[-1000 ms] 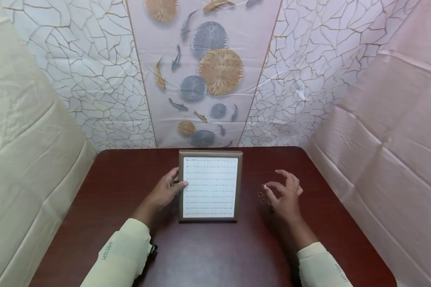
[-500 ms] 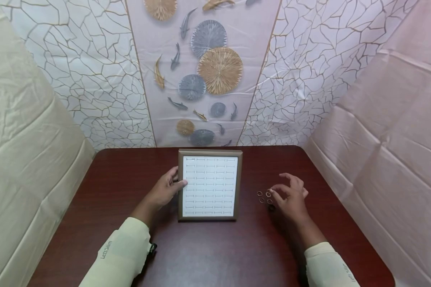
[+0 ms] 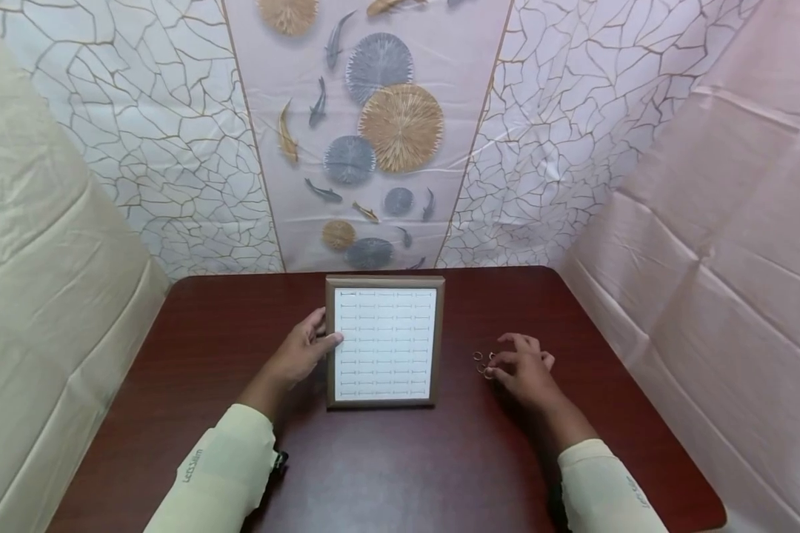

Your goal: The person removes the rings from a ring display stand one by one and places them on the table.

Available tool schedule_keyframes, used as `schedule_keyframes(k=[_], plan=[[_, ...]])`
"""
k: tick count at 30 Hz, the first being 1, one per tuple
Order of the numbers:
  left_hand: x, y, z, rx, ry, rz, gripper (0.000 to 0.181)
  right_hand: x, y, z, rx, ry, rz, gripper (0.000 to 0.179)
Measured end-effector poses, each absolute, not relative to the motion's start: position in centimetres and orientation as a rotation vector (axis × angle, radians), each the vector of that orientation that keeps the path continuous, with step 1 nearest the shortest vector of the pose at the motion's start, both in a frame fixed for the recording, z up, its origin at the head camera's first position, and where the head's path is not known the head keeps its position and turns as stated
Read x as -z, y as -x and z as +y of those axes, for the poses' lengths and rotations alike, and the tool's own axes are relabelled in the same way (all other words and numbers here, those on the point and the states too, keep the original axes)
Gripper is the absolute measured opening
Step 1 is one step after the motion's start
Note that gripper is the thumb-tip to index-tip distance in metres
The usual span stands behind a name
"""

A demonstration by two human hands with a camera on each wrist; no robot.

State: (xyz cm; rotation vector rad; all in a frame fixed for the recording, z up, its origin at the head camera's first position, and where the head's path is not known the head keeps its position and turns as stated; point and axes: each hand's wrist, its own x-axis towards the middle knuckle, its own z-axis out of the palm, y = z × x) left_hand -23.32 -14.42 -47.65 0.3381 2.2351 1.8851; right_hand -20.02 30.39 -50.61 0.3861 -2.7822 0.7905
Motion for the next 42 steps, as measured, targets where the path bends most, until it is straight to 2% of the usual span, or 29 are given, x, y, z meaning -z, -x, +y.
schedule_keyframes(k=[28,35,42], plan=[[47.9,23.3,-15.2,-1.888,-0.316,2.222,0.074,51.5,20.8,28.7,-0.552,-0.339,-2.951,0.004],[48.4,23.1,-15.2,-1.863,-0.28,2.217,0.073,52.0,20.8,28.7,-0.555,-0.305,-2.998,0.011],[48.4,23.7,-15.0,-1.833,-0.279,2.265,0.074,52.0,20.9,28.6,-0.566,-0.308,-2.968,0.004]])
